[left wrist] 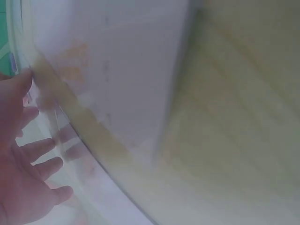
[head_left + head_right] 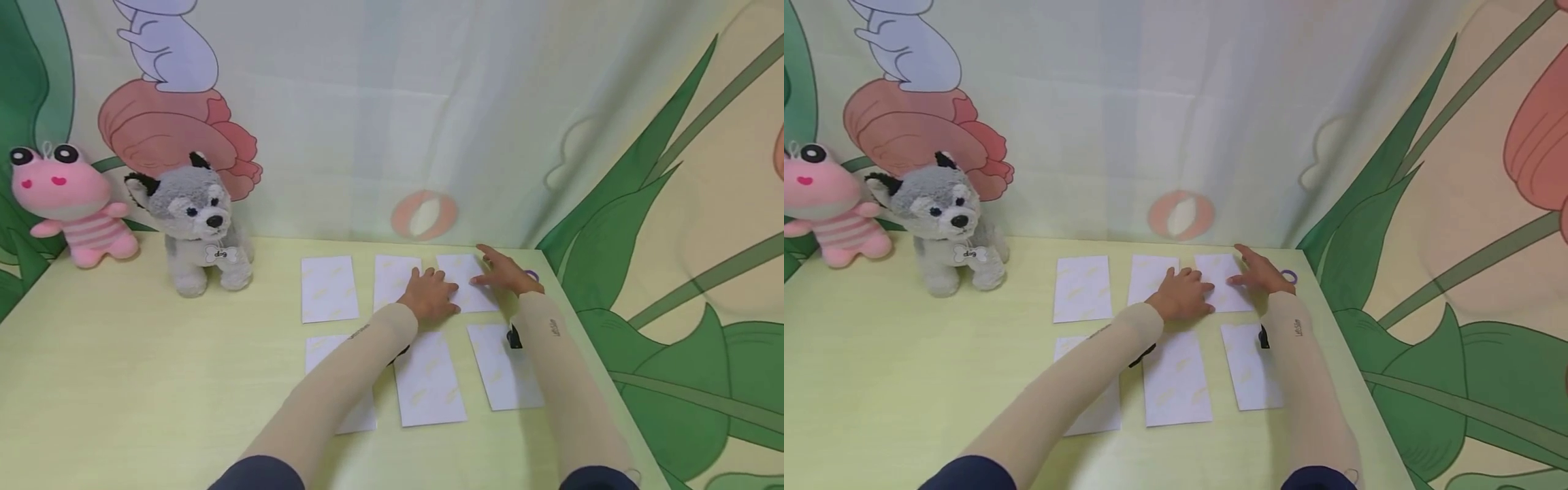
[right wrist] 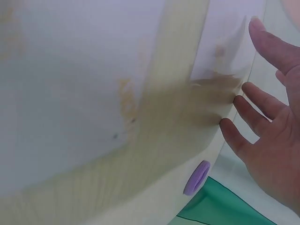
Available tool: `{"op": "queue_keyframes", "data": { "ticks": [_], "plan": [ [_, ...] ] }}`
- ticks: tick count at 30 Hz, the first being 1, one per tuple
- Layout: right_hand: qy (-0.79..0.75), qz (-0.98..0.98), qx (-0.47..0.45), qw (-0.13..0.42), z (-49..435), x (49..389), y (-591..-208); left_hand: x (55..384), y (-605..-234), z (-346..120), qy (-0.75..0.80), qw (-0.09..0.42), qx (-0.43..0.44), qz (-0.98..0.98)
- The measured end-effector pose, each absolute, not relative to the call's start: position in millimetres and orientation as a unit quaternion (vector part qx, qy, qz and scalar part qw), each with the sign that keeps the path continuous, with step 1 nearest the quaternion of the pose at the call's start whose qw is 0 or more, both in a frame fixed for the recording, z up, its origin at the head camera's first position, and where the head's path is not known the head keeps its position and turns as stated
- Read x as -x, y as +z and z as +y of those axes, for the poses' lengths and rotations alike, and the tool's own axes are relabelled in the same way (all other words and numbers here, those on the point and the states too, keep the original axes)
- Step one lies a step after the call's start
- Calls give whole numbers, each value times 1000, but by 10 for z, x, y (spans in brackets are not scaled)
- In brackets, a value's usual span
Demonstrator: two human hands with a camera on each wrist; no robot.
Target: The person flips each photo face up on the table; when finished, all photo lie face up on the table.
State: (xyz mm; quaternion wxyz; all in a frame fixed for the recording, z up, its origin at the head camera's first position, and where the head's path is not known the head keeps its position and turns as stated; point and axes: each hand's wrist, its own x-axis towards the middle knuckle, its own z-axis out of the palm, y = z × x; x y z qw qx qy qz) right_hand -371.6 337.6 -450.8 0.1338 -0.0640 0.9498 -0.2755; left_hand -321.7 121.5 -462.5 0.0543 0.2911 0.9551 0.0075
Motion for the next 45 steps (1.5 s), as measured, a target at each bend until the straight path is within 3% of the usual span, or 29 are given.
{"op": "queue_keyframes", "data": {
  "ticks": [10,25,34,45],
  "plan": [
    [-286,946,42,145,3302,3860,-4557,3202,-4642,1195,-3,50,-294,955],
    [-378,918,42,110,3264,3933,-4537,3206,-4647,1228,-23,48,-284,957],
    [-419,906,7,58,3358,3877,-4504,3189,-4639,1245,-15,45,-283,958],
    [-410,910,10,60,3361,3871,-4443,3154,-4591,1228,-7,48,-282,958]
  ]
}}
